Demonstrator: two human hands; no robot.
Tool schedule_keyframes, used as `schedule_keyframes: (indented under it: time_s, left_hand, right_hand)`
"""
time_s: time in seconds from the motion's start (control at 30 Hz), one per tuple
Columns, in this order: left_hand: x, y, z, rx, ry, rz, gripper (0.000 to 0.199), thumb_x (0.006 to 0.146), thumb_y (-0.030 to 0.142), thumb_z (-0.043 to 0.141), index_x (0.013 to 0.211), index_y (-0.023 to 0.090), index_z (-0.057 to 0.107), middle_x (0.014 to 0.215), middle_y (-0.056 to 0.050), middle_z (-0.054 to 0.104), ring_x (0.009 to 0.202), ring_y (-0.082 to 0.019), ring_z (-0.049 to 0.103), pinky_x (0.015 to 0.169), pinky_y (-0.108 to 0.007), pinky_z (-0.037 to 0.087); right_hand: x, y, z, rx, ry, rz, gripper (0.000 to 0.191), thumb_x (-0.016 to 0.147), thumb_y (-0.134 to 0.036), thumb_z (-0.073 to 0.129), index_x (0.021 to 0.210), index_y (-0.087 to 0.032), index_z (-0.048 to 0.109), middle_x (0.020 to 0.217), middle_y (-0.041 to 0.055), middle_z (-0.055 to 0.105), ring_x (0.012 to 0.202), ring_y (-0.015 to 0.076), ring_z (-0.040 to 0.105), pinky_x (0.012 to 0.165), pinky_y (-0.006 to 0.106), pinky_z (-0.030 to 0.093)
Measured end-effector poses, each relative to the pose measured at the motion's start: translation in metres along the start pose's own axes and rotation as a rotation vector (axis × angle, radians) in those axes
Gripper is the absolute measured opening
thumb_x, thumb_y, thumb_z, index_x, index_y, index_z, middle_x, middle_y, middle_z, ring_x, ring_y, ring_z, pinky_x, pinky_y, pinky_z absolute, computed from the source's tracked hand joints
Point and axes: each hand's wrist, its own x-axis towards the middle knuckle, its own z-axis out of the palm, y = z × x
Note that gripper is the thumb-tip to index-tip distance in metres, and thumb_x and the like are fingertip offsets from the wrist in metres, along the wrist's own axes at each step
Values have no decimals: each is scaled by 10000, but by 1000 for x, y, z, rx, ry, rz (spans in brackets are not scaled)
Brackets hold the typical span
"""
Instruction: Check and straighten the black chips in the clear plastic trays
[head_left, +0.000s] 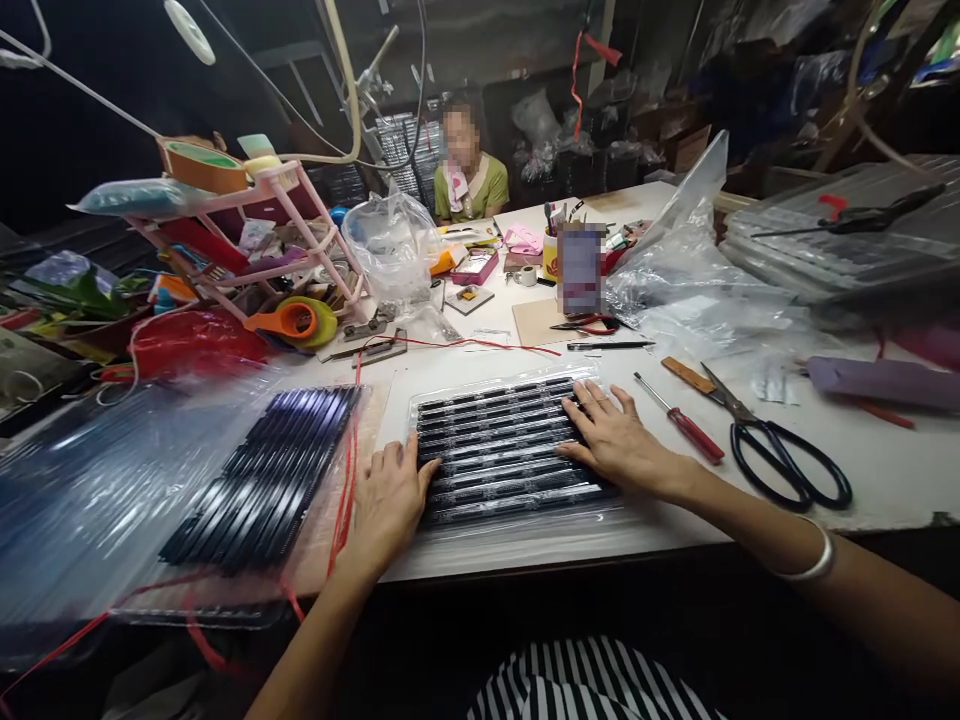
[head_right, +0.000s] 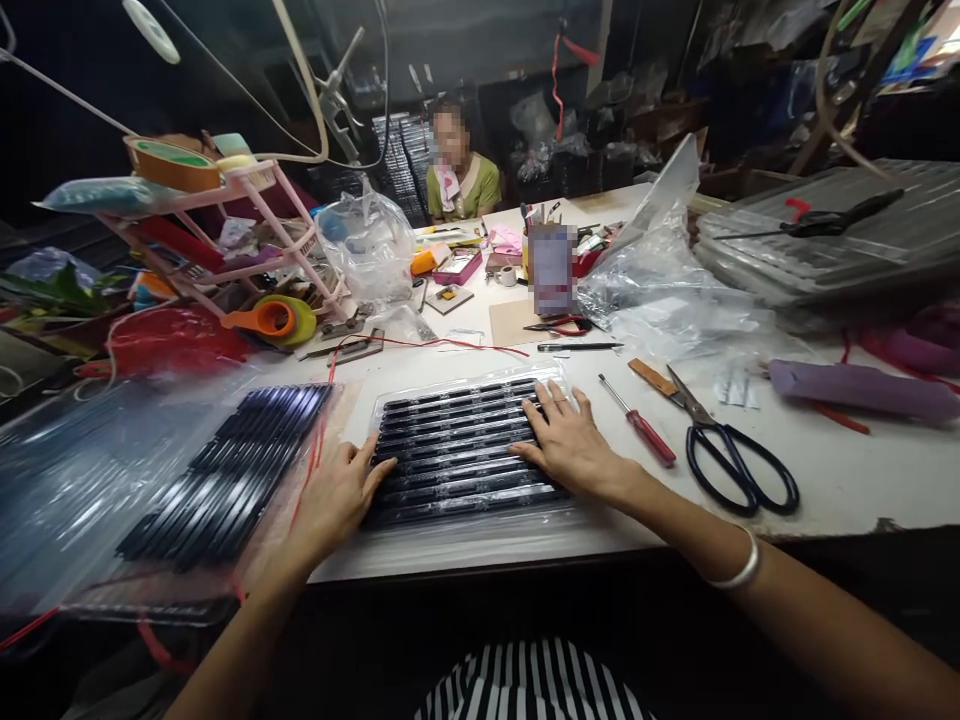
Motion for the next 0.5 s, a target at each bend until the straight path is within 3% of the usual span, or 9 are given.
schedule_keyframes:
  time_s: [0.07,0.13,0.3,0.5]
  left_hand:
    - [-1,8,4,110,59,42,580,918,405,341,1374,49,390,1414,-238,388,1330,-396,284,1041,-608,198]
    - [2,18,9,222,85,132,601,936,407,292,1389,17,347,1502,-215,256,1394,-364,160,1086,-589,112]
    - [18,43,21,254,-51,343,685,928,531,223,1453,90,224,1540,-135,152,1417,-293,131,1112,-524,163]
    - [22,49,22,287,-24,404,692,919,551,223,1459,119,210,1545,-110,137,1417,-284,140,1106,-547,152]
  right_hand:
    - [2,-7,1,-4,-11,-6,760,892,-635,294,1379,-62,410,1477,257,291,1395,362,195,1088,558,143]
    - [1,-9,3,10,-35,2,779,887,-641,298,1399,-60,374,1494,251,256,1405,360,163,1096,553,137]
    - [-1,-12,-2,88,-119,53,838,872,-676,265,1440,-61,291,1529,237,152,1420,354,84,1107,536,148]
    - [15,-18,-24,251,-179,-28,854,851,-712,251,1482,-140,186,1553,180,95,1430,319,43,1116,544,87]
